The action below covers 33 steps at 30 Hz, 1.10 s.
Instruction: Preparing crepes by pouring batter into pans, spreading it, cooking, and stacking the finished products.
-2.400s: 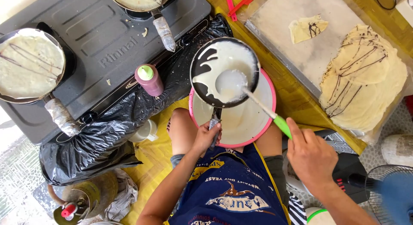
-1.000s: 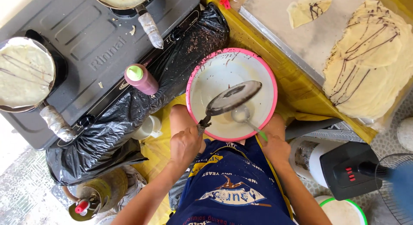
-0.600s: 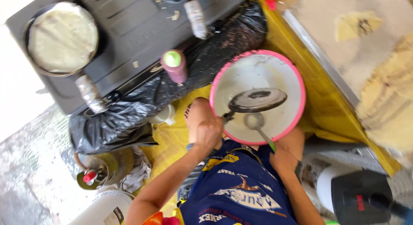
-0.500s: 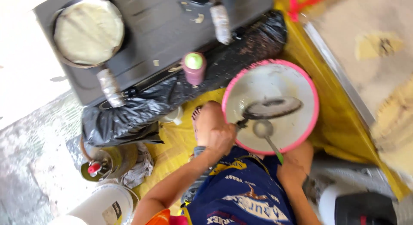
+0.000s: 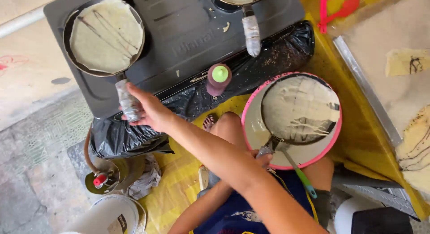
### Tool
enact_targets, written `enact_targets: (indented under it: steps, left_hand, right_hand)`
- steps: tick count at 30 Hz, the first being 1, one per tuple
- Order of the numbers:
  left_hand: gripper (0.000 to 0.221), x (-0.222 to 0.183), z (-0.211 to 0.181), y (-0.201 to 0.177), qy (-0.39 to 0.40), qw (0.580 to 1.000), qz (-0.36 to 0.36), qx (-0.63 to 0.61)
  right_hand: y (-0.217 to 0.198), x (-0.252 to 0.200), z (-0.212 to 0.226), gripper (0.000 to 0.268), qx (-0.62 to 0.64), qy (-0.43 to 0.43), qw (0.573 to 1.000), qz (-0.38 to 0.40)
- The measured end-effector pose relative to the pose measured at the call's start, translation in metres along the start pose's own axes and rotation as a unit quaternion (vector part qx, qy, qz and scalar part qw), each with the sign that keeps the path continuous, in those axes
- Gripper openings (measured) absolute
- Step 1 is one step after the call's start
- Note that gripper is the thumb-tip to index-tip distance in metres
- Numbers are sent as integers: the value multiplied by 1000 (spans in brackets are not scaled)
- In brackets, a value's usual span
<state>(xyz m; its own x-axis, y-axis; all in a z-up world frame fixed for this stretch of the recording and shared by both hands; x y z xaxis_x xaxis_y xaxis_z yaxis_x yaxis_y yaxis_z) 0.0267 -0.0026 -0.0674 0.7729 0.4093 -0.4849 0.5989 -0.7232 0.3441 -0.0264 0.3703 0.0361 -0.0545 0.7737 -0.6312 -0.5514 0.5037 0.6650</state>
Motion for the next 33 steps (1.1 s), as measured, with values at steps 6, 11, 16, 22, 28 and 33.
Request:
enact_targets:
  steps: [6,11,16,22,28,33]
  left_hand:
    - [34,-12,-115,-45,83,996,-1,25]
    - [29,-17,-228,-120,209,977,-32,-13]
    - [37,-8,-305,-213,219,968,-117,-44]
    - [37,30,-314,-309,259,920,-264,-132]
    - [40,20,-309,-324,204,941,-256,-89]
    - [76,38,-291,-362,149,972,-151,-97]
  right_hand:
    - [58,-48,39,46,-4,-29,994,107]
    - [29,-226,103,53,-67,-60,985,147]
    - [-60,-388,134,53,-70,-129,966,212]
    - [-285,-470,71,64,-72,-194,978,13]
    - [-358,-521,-33,66,-1,-115,992,49]
    - [-337,-571,-57,67,193,-275,942,5]
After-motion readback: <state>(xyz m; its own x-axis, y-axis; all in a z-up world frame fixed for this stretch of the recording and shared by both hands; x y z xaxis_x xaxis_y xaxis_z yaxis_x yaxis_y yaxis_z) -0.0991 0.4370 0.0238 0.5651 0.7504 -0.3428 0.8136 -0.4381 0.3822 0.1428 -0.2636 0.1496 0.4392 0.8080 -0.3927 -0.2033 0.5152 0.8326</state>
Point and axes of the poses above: each hand's wrist, its own x-axis towards the middle knuckle, its own y-axis out of the palm, z = x × y, the point moved 9 cm from there along x, towards the middle knuckle, and after that the axes turned 14 degrees about y, right-handed, at the moved point
